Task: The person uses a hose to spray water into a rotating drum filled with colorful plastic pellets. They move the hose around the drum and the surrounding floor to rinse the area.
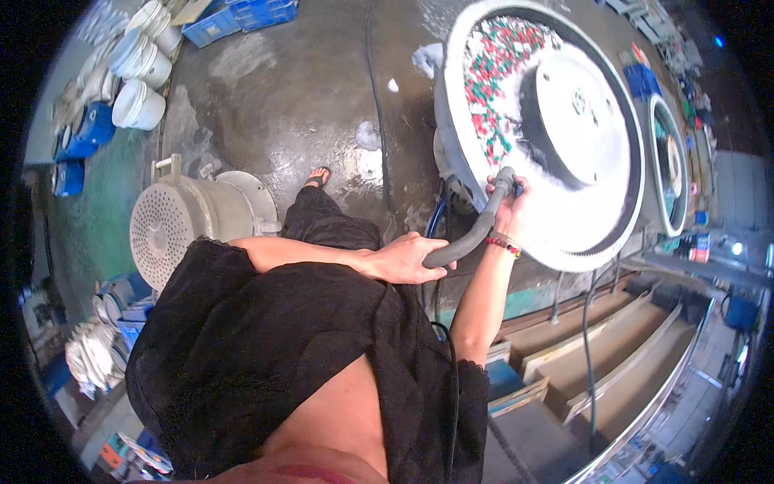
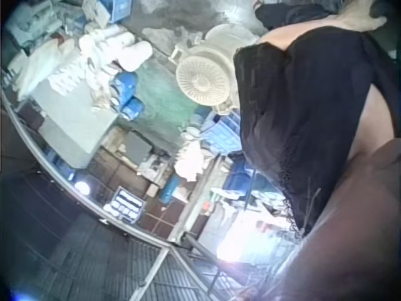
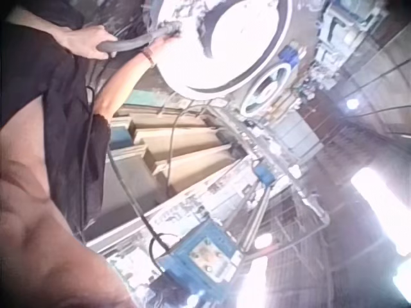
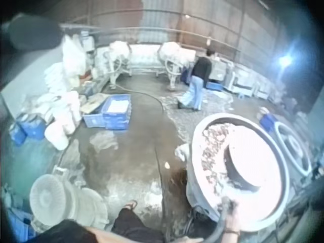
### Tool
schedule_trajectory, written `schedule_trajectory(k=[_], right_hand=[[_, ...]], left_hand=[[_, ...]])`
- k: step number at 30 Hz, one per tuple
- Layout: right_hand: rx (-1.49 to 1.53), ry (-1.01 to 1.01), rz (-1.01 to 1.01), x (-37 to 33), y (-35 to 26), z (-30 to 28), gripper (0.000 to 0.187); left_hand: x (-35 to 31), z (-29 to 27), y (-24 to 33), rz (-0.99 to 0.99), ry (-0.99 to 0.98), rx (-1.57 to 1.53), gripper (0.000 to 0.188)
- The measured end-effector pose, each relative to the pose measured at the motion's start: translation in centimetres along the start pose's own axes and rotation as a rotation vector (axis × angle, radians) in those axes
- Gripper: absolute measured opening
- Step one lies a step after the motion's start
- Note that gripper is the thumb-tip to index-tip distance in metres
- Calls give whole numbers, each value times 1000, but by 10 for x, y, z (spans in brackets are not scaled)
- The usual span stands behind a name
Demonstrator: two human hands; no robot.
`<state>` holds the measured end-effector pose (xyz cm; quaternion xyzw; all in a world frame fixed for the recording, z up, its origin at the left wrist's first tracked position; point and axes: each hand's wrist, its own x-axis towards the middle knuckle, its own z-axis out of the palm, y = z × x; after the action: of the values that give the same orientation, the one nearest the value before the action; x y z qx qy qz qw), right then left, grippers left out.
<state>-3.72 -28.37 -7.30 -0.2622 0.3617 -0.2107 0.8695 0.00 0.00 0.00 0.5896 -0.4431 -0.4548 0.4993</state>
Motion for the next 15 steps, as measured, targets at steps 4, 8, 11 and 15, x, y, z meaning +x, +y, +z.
schedule_trajectory(k=[4,8,11,15], right_hand=[[-113,90,65,16,22,47,33],[-185,44,-92,54,28,136,33],[-242,79,-197,56,29,181,31],[-222,113,-98,91,54,184,29]], left_hand=[[-8,-40,-19,170,107,-131,26],[-8,-121,-26,199,116,-173,23],[-3,-168,-35,241,148,-187,21],[-2,-223,-28,164,116,-171,20]])
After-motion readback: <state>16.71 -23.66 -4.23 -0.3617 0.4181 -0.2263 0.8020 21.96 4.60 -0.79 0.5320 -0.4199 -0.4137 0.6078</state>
